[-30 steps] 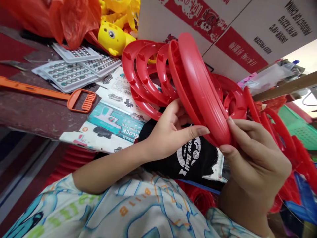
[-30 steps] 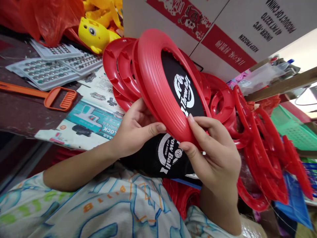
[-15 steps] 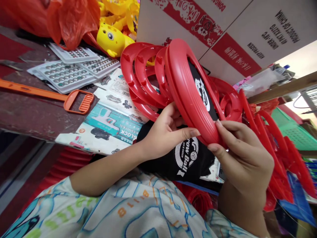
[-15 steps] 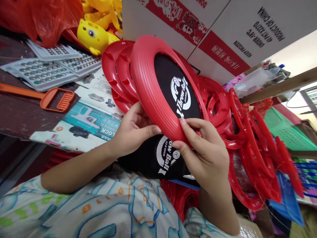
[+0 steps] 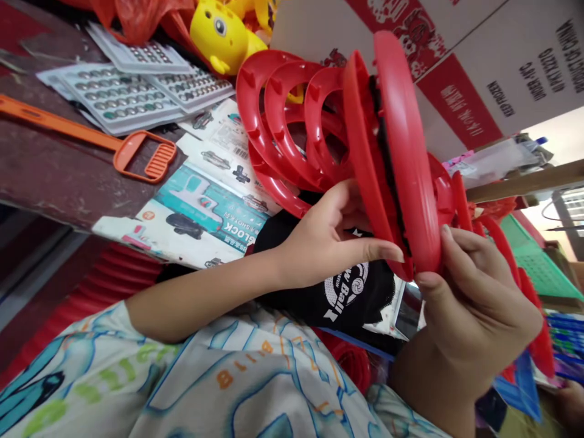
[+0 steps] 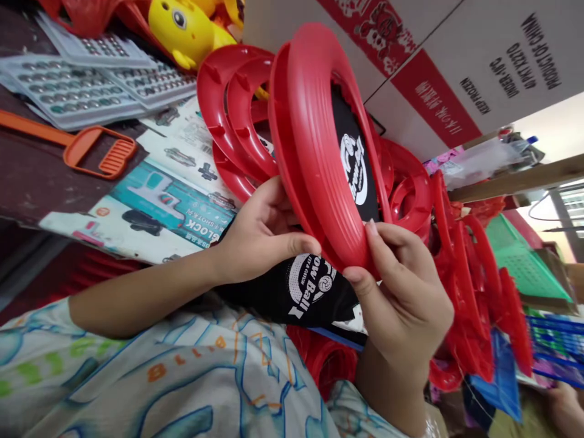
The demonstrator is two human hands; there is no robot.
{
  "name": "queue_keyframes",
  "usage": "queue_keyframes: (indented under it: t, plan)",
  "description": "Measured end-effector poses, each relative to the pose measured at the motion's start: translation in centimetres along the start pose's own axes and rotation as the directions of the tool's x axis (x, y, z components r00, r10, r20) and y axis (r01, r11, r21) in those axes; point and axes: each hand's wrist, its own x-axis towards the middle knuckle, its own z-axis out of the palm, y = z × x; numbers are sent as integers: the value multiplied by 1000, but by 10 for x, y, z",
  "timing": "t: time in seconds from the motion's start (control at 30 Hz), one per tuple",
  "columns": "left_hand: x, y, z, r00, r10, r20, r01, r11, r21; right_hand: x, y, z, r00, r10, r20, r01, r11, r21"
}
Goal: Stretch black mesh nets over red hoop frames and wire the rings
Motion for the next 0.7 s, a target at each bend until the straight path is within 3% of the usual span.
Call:
queue_keyframes:
  t: [0.27,0.7]
  plan:
    - [0,3,1,1000,-16,-25,16,999,-33,1,-4,4,997,53,-48,-53,999,0]
    - [-1,1,1,999,-28,-37,28,1000,-3,1,3,-5,992,41,119,-32,996,-77]
